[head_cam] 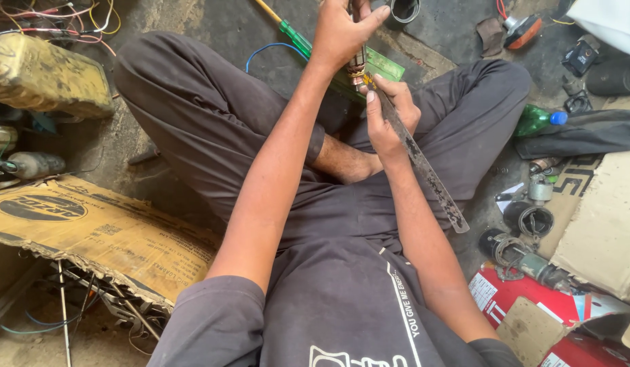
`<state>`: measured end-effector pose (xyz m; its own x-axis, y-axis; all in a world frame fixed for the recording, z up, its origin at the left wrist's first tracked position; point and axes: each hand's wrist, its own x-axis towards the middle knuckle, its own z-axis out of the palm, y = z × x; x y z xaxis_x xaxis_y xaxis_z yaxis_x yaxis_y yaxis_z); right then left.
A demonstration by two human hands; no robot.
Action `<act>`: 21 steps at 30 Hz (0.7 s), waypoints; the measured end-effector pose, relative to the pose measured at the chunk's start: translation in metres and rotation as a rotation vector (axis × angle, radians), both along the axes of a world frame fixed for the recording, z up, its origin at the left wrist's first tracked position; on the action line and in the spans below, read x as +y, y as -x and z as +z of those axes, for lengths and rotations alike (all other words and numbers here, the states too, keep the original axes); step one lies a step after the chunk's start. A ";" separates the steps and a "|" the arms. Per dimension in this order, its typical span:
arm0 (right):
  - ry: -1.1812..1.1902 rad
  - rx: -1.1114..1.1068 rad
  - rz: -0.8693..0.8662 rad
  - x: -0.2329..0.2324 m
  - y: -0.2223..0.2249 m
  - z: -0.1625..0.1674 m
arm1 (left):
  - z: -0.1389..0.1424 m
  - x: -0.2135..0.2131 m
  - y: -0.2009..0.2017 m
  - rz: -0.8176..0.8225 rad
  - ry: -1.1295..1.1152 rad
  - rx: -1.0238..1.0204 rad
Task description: The person sits on the floor and uses a metal file to scrape the surface of a cylindrical electrical component held in their left hand. They repeatedly rotate the component to file different sections while working in a cluttered workshop environment.
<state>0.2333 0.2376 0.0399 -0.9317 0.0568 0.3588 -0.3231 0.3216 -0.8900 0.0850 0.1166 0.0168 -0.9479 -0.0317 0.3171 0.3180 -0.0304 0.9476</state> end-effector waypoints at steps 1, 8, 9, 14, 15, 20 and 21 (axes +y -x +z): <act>0.009 -0.002 0.000 0.000 0.000 0.000 | 0.000 0.000 0.000 -0.010 -0.022 -0.002; -0.035 0.011 -0.004 -0.003 0.002 0.003 | 0.003 -0.001 -0.003 -0.057 -0.078 -0.094; -0.044 0.014 -0.004 -0.003 0.002 0.004 | 0.003 -0.001 -0.004 -0.067 -0.100 -0.129; -0.109 0.052 -0.013 -0.005 0.000 0.006 | 0.003 0.008 -0.007 0.113 -0.193 -0.198; -0.114 0.058 -0.013 -0.005 -0.001 0.006 | 0.002 0.010 -0.007 0.192 -0.128 -0.170; -0.040 0.031 -0.035 -0.007 -0.001 0.006 | 0.000 0.015 -0.005 0.329 0.032 -0.109; -0.048 0.038 -0.036 -0.007 -0.001 0.006 | 0.000 0.016 -0.004 0.328 0.048 -0.102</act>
<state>0.2347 0.2303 0.0462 -0.9151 0.0722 0.3967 -0.3435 0.3755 -0.8608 0.0890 0.1323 0.0170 -0.9167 -0.3270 0.2295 0.2069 0.1030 0.9729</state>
